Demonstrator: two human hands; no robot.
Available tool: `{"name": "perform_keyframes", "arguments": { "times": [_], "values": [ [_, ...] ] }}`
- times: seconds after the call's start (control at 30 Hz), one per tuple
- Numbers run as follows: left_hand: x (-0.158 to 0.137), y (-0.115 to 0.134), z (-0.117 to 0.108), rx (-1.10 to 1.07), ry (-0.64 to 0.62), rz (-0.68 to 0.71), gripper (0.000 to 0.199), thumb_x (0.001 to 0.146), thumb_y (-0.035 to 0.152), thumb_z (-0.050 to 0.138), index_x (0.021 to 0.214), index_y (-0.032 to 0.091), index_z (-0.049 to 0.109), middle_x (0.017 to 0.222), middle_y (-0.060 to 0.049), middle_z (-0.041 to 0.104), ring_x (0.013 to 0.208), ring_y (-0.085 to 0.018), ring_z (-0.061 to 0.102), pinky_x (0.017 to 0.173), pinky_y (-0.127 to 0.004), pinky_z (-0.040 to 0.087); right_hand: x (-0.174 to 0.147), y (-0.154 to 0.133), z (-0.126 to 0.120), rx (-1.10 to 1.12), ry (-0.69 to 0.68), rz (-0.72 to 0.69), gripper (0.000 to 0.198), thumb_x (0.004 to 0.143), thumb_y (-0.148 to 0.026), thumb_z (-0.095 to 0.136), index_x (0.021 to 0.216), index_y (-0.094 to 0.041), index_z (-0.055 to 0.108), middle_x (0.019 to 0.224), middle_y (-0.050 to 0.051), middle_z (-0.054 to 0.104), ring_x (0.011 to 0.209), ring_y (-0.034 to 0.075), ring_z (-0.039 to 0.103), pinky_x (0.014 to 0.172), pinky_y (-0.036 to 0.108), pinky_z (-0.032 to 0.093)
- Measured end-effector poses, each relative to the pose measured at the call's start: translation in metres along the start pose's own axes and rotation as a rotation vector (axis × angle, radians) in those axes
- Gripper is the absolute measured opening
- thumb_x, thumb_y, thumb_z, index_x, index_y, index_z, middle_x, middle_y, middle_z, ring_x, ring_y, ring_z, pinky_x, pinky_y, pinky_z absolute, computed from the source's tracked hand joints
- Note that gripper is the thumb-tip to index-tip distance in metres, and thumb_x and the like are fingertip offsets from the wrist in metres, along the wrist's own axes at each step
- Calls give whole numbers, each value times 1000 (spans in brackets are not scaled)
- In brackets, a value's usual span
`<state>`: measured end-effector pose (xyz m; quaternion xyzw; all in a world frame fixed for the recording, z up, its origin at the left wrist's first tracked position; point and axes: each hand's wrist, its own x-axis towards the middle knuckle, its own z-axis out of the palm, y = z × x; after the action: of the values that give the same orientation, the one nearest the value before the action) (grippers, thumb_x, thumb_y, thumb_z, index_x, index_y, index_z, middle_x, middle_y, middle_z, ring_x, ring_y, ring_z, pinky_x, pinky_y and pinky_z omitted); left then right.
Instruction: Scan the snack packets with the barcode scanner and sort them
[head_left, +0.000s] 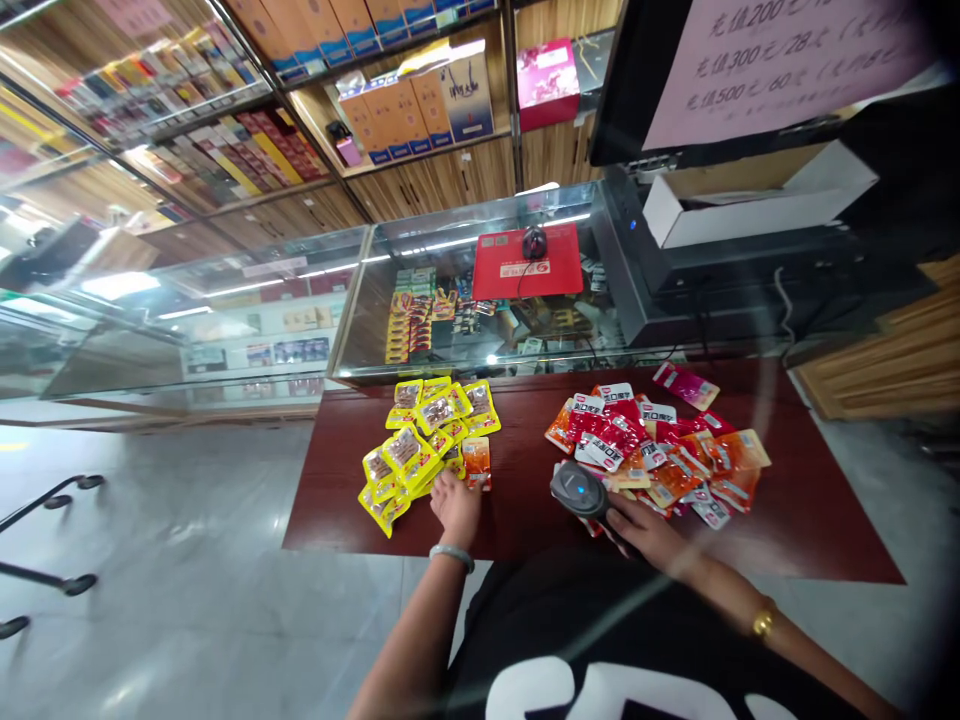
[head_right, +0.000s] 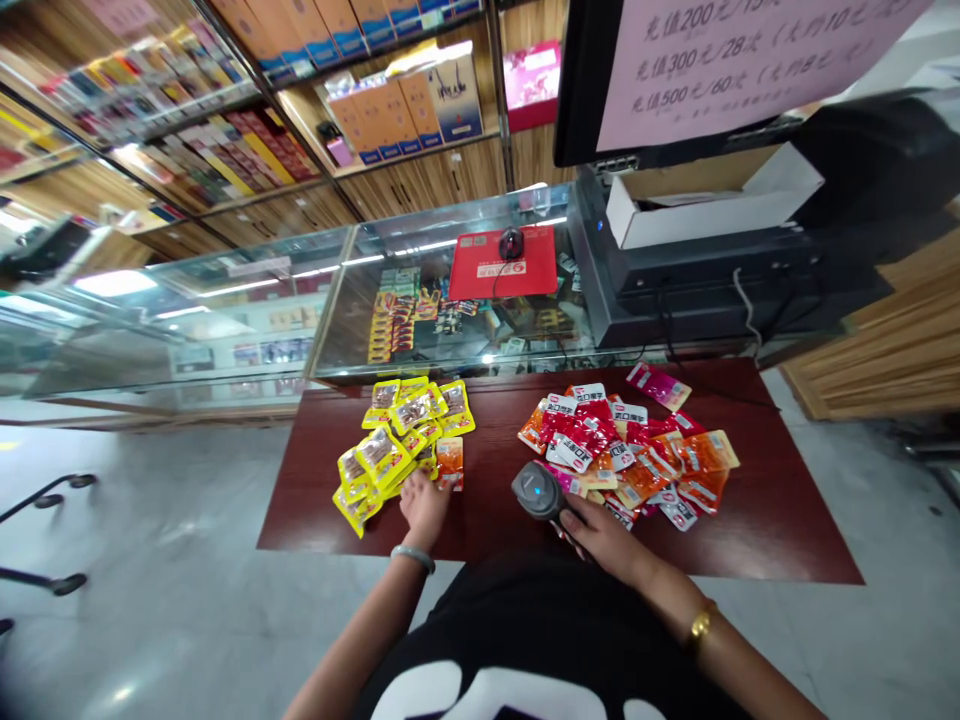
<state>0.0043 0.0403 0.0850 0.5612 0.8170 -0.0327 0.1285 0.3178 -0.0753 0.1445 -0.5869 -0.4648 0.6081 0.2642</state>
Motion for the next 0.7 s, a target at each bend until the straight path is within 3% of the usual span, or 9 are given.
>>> {"name": "perform_keyframes", "arguments": {
  "times": [0.07,0.17,0.3,0.4,0.5,0.6,0.7],
  "values": [
    [-4,-10,9,45,-10,-57,70,77,63,63,123,12,51,123,-21,58,118,-36,52,95,-44,41,4,-5,-1,-49,-5,-46,63,92,-68,45,123,-20,70,94,12,77,91,33,71,81,44,58],
    [-9,-10,17,69,11,-21,68,79,63,60,124,13,50,124,-20,58,117,-35,53,94,-42,40,11,-13,-1,-82,-10,-104,60,91,-66,48,122,-20,71,107,13,77,112,35,65,98,47,51],
    [-14,-11,18,75,15,96,68,82,57,62,131,12,47,126,-21,58,114,-35,54,92,-41,40,14,-23,3,-35,-39,-86,56,92,-64,49,121,-22,72,94,11,79,102,34,70,92,47,55],
    [-17,-14,16,66,-78,254,64,81,50,67,130,14,50,123,-20,60,113,-34,55,92,-41,39,14,-28,6,-1,-48,-67,57,92,-65,49,121,-22,72,86,10,79,95,33,71,87,47,57],
    [-17,-12,17,27,-169,440,60,79,43,71,129,17,51,123,-16,62,114,-31,56,95,-39,38,16,-32,7,-11,-39,-64,60,90,-67,50,122,-21,71,94,11,79,99,33,70,91,48,55],
    [-15,-2,19,-13,-153,432,66,78,45,72,132,15,48,121,-16,62,114,-31,57,95,-39,39,19,-35,7,-47,-14,-76,65,87,-71,52,123,-21,71,104,13,78,108,35,67,97,50,51],
    [-11,12,20,-37,-160,414,63,77,43,74,128,15,51,117,-17,64,111,-32,59,93,-38,41,19,-37,9,-45,-4,-77,64,88,-71,50,123,-21,70,97,12,78,105,34,68,95,49,53]
  ]
}}
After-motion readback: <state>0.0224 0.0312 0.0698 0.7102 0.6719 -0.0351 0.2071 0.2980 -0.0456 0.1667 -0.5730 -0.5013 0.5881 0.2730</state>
